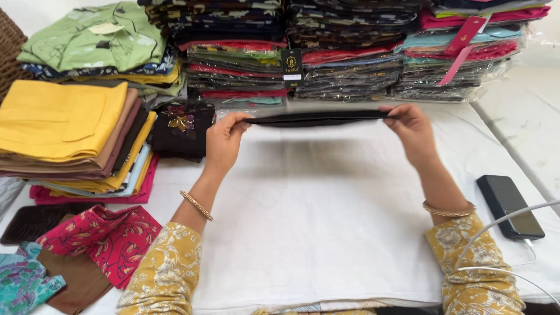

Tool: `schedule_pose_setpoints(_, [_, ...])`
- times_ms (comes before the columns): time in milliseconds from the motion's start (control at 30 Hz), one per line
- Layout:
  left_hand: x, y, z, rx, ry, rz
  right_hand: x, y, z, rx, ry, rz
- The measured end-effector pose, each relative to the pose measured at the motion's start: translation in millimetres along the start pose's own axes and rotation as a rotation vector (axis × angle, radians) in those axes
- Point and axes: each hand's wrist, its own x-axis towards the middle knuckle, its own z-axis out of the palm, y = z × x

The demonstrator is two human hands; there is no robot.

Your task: The person folds various garments, including shorts and shirts, on a white surface. They handle each item by hand, smoothing and folding them into neat stacks before placing them aside.

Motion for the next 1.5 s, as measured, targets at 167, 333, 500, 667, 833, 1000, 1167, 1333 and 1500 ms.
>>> schedule_pose_setpoints(167, [3,-21,-13,0.089,-0.242,0.068,-10,-24,-16,-0.305,-0.189,0.098])
schedule_pose_setpoints(333, [-14,-20,0,0.772,-0.843,-0.038,-15,-7,2,-0.754,-0.708,0.441])
schedule_pose_setpoints(500, [-30,-14,41,0.823,-0.776,0.191,-18,-23,20,-0.951,-0.789,0.510])
schedule_pose_setpoints(667, [-39,-14,95,0.739,-0.896,0.184,-21,-10,42,-1.095,-0.666,0.392])
schedule_pose_setpoints(833, [-27,-34,119,0.804,-0.896,0.061,-30,54,66,-1.160,-0.510,-0.114])
schedule_pose_setpoints(1000, [-7,-112,119,0.824,-0.666,0.105,-8,103,20,-1.315,-0.229,-0.056])
schedule_pose_setpoints(1167, [8,-119,98,0.860,-0.318,0.090,-3,85,18,-1.156,-0.145,0.125])
schedule_pose_setpoints(1333, [10,-60,73,0.868,-0.310,-0.021,-7,64,28,-0.916,-0.039,0.237])
schedule_pose_setpoints(1500, [17,-85,77,0.731,-0.337,-0.004,-6,56,22,-0.508,0.010,0.469])
